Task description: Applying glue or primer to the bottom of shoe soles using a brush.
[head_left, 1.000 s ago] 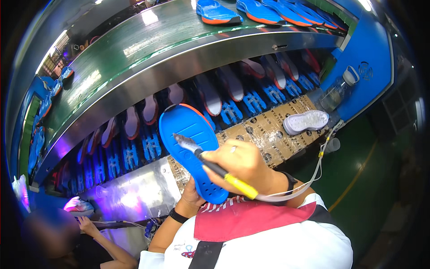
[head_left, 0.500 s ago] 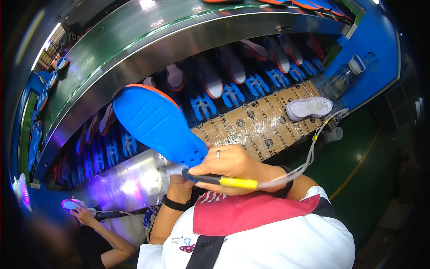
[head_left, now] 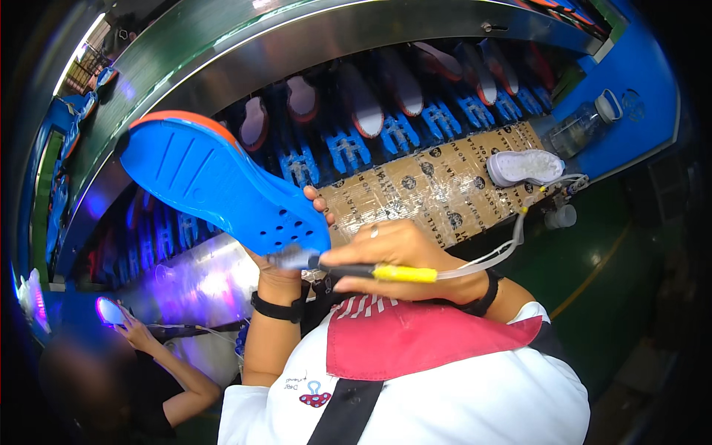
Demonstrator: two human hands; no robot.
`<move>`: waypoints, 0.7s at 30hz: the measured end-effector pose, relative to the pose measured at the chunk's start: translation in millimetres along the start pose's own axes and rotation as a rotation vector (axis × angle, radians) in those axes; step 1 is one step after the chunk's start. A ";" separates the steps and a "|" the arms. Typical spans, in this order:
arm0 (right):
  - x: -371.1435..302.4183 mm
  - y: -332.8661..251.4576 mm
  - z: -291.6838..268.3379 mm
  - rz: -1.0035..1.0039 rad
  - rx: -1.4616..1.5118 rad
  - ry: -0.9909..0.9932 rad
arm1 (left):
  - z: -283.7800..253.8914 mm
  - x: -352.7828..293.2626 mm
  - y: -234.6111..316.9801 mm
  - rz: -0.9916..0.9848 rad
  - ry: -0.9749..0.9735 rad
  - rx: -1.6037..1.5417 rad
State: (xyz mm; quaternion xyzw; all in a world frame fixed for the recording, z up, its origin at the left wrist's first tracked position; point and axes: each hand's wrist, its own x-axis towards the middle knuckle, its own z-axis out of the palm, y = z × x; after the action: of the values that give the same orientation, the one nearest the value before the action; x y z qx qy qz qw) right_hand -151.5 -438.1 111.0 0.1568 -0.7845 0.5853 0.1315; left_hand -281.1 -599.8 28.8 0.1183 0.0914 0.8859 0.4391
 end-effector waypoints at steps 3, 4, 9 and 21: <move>0.8 4.7 -0.5 -0.021 0.107 -0.128 | 8.8 -0.4 4.2 -0.001 0.033 0.035; 2.1 5.0 -2.4 -0.044 0.148 -0.200 | 6.5 0.5 13.5 -0.045 0.061 0.149; 4.9 11.2 -1.2 -0.117 -0.110 -0.022 | 13.4 1.2 38.4 -0.298 0.075 0.480; 9.7 27.6 -7.2 -0.158 -0.169 -0.251 | 23.6 17.3 57.7 -0.622 0.312 0.898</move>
State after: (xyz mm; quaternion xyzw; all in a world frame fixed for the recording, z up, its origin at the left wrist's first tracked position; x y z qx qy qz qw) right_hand -171.3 -424.8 92.6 0.2784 -0.8265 0.4808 0.0907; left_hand -328.1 -619.1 68.9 0.1288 0.5536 0.5959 0.5673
